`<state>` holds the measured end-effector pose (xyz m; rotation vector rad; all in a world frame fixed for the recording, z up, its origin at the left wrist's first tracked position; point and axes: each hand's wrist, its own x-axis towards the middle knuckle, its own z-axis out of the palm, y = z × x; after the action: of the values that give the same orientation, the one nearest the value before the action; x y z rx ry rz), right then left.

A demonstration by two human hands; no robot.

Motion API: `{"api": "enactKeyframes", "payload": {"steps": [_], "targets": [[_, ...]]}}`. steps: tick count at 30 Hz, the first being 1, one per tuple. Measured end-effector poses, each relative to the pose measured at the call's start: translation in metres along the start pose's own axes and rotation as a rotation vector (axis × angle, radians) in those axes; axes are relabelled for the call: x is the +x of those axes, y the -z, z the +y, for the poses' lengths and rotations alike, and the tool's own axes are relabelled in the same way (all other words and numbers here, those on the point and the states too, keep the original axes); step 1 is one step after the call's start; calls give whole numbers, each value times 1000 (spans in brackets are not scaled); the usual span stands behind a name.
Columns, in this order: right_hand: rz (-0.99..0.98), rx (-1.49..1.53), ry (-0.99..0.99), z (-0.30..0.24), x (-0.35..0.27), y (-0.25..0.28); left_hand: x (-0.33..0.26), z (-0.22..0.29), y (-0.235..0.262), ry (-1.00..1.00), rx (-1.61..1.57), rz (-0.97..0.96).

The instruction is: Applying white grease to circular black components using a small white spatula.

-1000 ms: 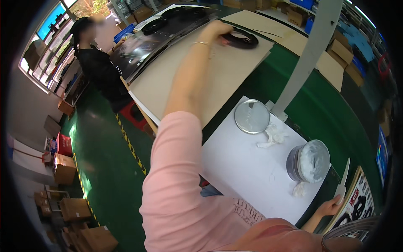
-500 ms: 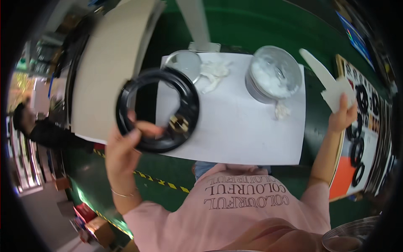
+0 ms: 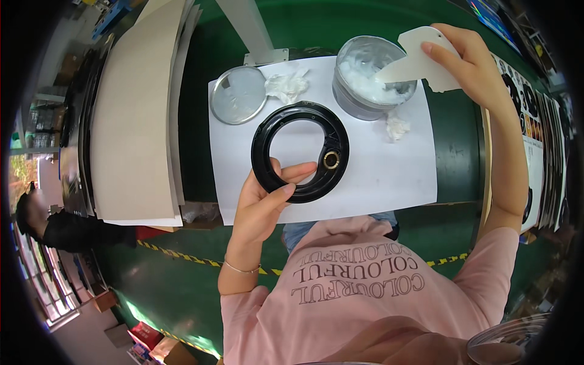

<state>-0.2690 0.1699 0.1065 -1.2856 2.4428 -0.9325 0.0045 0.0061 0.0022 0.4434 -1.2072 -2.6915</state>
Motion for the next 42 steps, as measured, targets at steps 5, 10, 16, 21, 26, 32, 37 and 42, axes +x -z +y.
{"api": "enactKeyframes", "payload": {"steps": [5,10,16,21,26,32,37,42], "targets": [[75,223,-142,11,4,1,-1,3,6,21,-77,14],[295,324,-258,23,4,-10,0,4,5,14,-137,53],[240,509,-302,45,-7,3,6,9,4,-45,-220,65],[590,291,64,40,-65,-17,15,17,-11,-85,-246,42],[216,-355,806,-23,-90,-22,25,17,-21,-88,-221,-2],[126,-555,792,-35,-106,-20,28,12,-23,-74,-229,9],[103,-697,774,-38,-115,-19,28,11,-27,-118,-185,4],[65,-788,736,-49,-123,-22,28,12,-28,-126,-165,6]]}}
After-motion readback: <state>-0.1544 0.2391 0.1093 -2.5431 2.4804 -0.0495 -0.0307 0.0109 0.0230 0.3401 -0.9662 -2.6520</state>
